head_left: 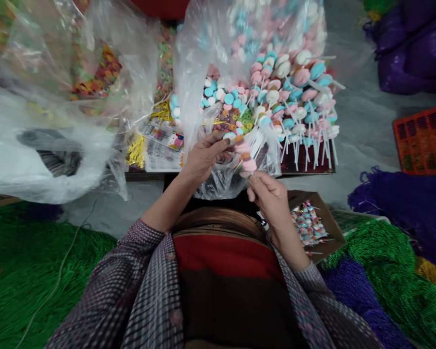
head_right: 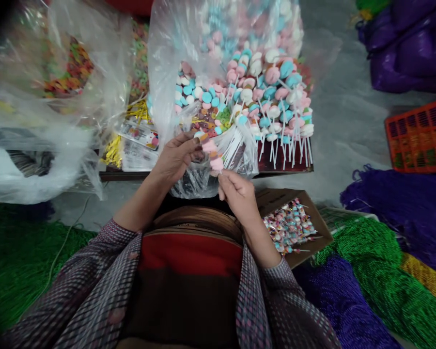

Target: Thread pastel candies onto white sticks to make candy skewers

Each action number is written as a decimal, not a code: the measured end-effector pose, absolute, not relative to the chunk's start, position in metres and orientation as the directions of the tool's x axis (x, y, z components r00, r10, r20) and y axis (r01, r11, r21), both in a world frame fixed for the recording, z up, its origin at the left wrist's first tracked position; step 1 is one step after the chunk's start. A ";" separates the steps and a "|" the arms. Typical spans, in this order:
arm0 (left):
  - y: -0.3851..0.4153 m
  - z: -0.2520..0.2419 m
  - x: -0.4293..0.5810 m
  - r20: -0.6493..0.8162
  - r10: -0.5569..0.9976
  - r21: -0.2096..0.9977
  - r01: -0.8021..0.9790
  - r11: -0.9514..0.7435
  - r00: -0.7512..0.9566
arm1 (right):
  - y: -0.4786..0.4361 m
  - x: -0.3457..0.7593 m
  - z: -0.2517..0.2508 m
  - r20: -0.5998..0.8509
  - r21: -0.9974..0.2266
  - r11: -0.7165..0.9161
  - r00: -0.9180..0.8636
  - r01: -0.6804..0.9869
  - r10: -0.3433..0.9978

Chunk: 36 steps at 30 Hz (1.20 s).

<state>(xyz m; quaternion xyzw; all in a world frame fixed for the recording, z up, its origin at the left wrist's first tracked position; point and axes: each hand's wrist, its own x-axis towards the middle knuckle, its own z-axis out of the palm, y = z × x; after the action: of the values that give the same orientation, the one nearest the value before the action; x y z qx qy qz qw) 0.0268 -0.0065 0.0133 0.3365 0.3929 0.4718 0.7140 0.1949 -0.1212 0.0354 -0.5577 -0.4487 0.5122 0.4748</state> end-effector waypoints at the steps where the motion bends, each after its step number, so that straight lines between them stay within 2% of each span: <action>1: -0.006 0.014 0.027 -0.251 0.938 0.845 -0.418 0.333 0.240 | -0.125 0.196 0.035 -0.142 -0.988 -0.145 0.061 0.058 0.988; 4: -0.005 0.012 0.027 -0.243 0.940 0.847 -0.420 0.326 0.240 | -0.129 0.197 0.033 -0.135 -0.976 -0.143 0.064 0.161 0.989; 8: -0.004 0.005 0.027 -0.209 0.946 0.871 -0.394 0.295 0.247 | -0.126 0.196 0.031 -0.133 -0.969 -0.148 0.087 0.198 0.987; 13: -0.003 -0.004 0.024 -0.079 0.977 0.933 -0.330 0.142 0.196 | -0.124 0.197 0.033 -0.179 -0.958 -0.194 0.089 0.213 0.980; 16: -0.002 -0.008 0.018 0.072 0.985 0.987 -0.150 -0.048 0.159 | -0.125 0.202 0.035 -0.195 -0.943 -0.213 0.092 0.257 0.976; 18: 0.000 -0.009 0.013 0.211 0.961 0.975 0.029 -0.220 0.177 | -0.125 0.205 0.037 -0.199 -0.931 -0.214 0.082 0.296 0.977; 21: 0.002 -0.010 0.008 0.391 0.880 0.851 0.257 -0.457 0.269 | -0.125 0.209 0.042 -0.209 -0.918 -0.218 0.064 0.332 0.976; 23: 0.002 -0.010 0.007 0.439 0.844 0.783 0.328 -0.528 0.310 | -0.124 0.210 0.046 -0.220 -0.914 -0.230 0.069 0.333 0.973; 25: 0.000 -0.010 0.008 0.435 0.845 0.772 0.354 -0.528 0.310 | -0.124 0.208 0.049 -0.233 -0.916 -0.247 0.082 0.316 0.969; 32: -0.012 -0.005 0.018 0.348 0.925 0.867 0.323 -0.380 0.153 | -0.124 0.188 0.050 -0.262 -0.944 -0.280 0.116 0.177 0.958; 36: -0.014 0.001 0.019 0.234 0.967 0.928 0.274 -0.252 0.097 | -0.118 0.179 0.043 -0.264 -0.946 -0.281 0.117 0.162 0.957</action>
<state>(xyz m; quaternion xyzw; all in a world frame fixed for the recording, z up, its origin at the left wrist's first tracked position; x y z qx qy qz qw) 0.0189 -0.0145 0.0006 0.6401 0.4847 0.4653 0.3727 0.1793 -0.1178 0.0433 -0.6296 -0.4446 0.4939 0.4025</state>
